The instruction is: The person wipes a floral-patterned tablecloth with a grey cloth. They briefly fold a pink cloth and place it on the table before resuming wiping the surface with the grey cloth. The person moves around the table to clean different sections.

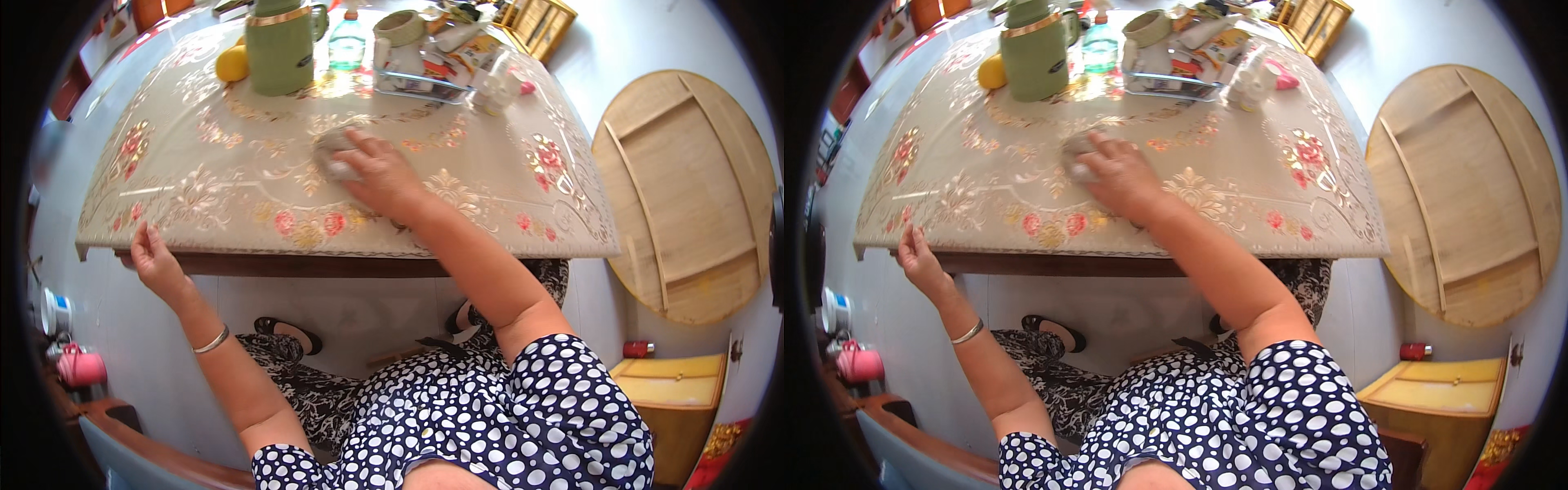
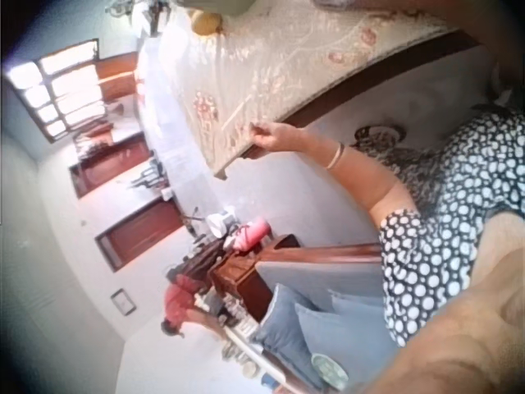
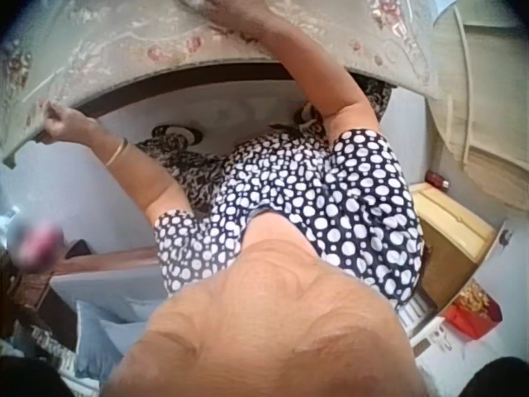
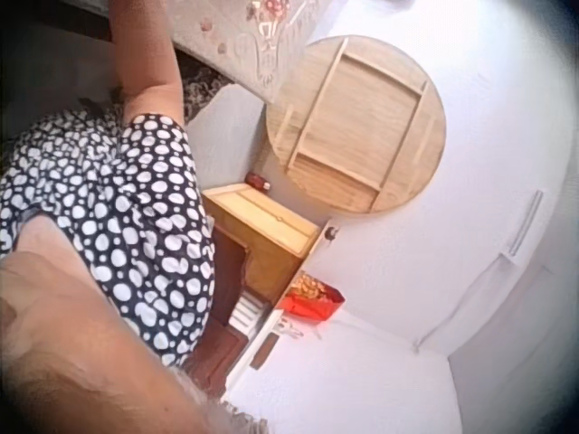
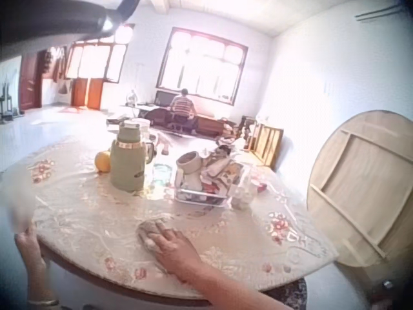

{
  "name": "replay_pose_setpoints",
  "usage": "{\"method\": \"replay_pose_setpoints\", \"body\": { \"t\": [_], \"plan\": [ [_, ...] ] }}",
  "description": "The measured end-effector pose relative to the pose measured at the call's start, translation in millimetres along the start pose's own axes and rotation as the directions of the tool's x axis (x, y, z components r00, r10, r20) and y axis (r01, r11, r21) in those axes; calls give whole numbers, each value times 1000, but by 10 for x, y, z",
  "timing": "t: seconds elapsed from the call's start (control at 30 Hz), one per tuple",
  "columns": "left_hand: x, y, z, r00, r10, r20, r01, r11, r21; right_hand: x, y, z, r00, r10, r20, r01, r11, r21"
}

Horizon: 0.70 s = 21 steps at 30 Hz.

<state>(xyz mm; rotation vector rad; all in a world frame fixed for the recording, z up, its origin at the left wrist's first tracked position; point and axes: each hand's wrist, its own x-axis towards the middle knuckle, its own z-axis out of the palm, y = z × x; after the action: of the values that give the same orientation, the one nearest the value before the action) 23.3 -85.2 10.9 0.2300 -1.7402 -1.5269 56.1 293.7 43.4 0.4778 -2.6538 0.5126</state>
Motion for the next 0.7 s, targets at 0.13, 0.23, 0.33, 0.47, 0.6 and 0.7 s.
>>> {"method": "replay_pose_setpoints", "body": {
  "t": [0.13, 0.23, 0.33, 0.47, 0.6, 0.7],
  "plan": [
    [-35, -32, -12, 1000, 1, 25, -2, 999, 37, -638, 808, -647, 987, 136, -79, -150, 968, -201],
    [-83, 24, 46, 999, -19, 38, 16, 998, 66, -1230, 1419, -1104, 914, 334, -230, -386, 891, -240],
    [-56, -34, 45, 999, -15, 52, 10, 995, 99, -1854, 1859, -1598, 786, 548, -286, -608, 771, -192],
    [-39, -114, 68, 998, -6, 61, 1, 997, 81, -2931, 2740, -2165, 666, 607, -434, -744, 499, -445],
    [-62, -69, 65, 997, 20, 69, -26, 996, 85, -3369, 3045, -2474, 451, 724, -521, -879, 262, -398],
    [-63, -84, 101, 996, -1, 92, 0, 1000, 11, -3227, 3040, -2412, 429, 753, -499, -861, 174, -478]
  ]
}}
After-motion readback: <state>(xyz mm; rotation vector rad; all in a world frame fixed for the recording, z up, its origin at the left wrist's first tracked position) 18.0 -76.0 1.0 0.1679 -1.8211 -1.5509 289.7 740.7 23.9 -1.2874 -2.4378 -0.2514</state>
